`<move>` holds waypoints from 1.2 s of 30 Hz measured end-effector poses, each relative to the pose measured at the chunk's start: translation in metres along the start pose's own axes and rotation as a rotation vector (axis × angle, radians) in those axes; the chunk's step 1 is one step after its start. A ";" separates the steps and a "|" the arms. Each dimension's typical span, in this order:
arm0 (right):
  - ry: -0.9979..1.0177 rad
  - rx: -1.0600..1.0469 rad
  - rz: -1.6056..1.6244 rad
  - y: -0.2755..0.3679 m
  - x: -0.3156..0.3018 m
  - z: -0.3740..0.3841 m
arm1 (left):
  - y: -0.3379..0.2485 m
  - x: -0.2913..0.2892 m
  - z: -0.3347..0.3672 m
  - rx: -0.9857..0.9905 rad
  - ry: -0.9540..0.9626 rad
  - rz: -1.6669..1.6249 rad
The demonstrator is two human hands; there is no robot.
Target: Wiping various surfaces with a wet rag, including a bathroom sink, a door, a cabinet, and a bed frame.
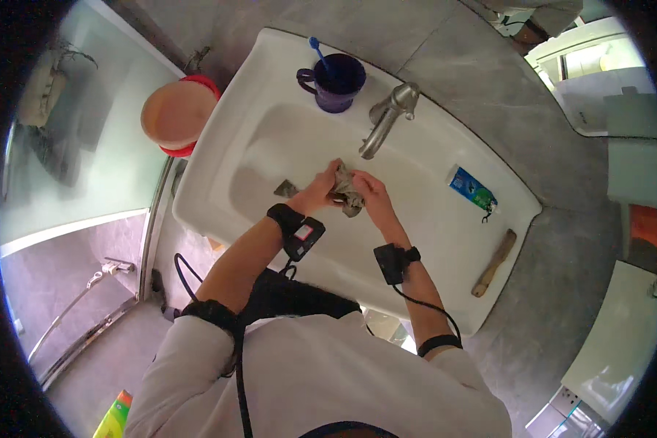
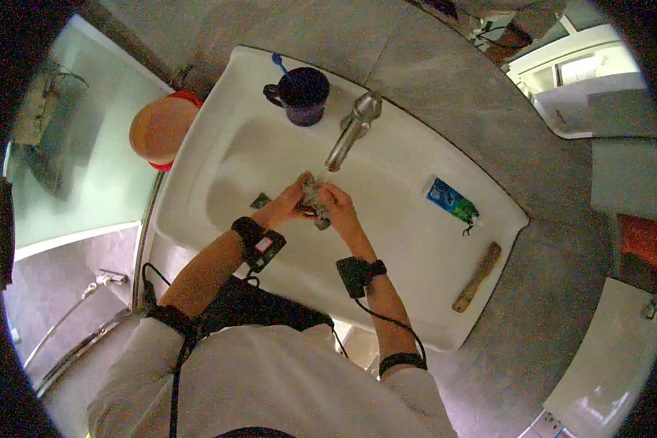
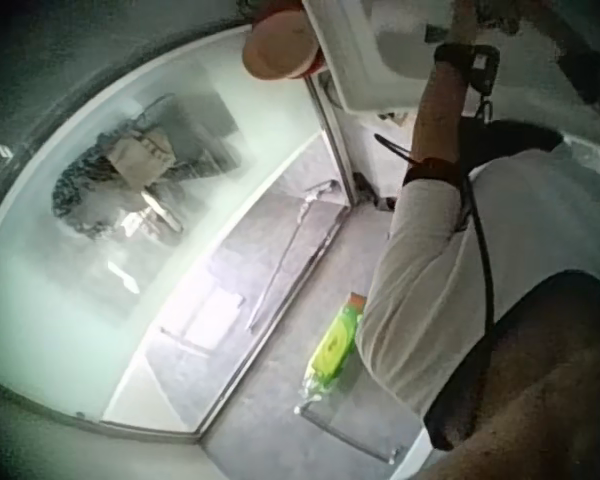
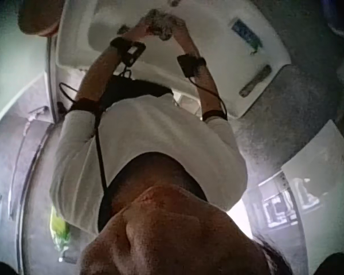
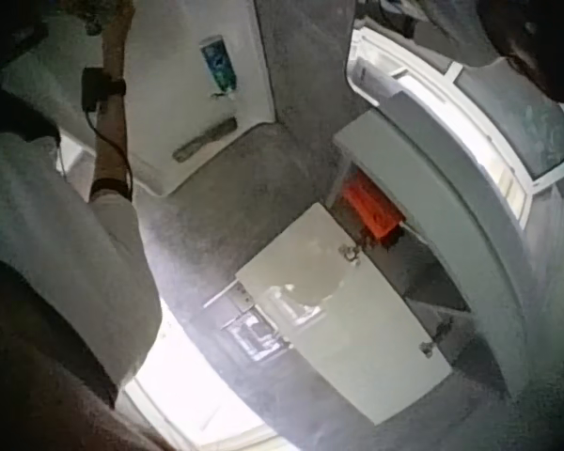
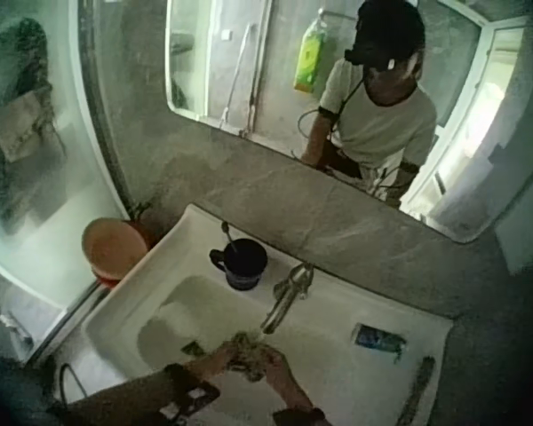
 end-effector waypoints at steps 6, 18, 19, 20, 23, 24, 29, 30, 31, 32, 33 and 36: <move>-0.135 -0.102 -0.346 -0.007 -0.023 0.002 | -0.001 0.016 0.047 -0.184 0.079 -0.545; 0.627 -0.057 -1.103 -0.015 0.102 -0.034 | 0.080 -0.083 -0.019 -0.235 -0.175 0.364; 0.719 -0.160 -1.035 -0.034 0.106 -0.038 | 0.067 -0.087 -0.030 -0.243 -0.363 0.729; 0.814 -0.278 -0.954 -0.048 0.117 -0.038 | 0.062 -0.096 -0.042 -0.248 -0.369 0.728; 0.721 -0.327 -1.009 -0.071 0.134 -0.012 | 0.055 -0.120 -0.075 -0.111 -0.516 0.641; 0.731 -0.333 -0.998 -0.073 0.145 -0.002 | 0.051 -0.127 -0.090 0.022 -0.595 0.727; 0.412 -0.073 -0.867 -0.085 0.174 0.046 | 0.071 -0.137 -0.121 0.224 -0.639 0.805; 0.416 -0.072 -0.870 -0.092 0.177 0.059 | 0.073 -0.135 -0.121 0.238 -0.604 0.847; 0.127 -0.163 -0.781 -0.096 0.171 0.077 | 0.072 -0.129 -0.117 0.262 -0.562 0.885; -0.159 -0.251 -0.682 -0.099 0.164 0.092 | 0.069 -0.125 -0.111 0.269 -0.555 0.878; -0.149 -0.248 -0.680 -0.096 0.170 0.107 | 0.067 -0.125 -0.112 0.266 -0.566 0.853; -0.440 -0.164 -0.357 -0.081 0.184 0.127 | 0.063 -0.125 -0.115 0.263 -0.601 0.792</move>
Point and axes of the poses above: each hand's wrist, its own z-axis towards the middle knuckle, its own x-axis out of the palm, y = z × x, the point moved 2 cm from there along z, towards the middle knuckle, and after that the axes turned 15 degrees about -x, right-handed, at the moved point
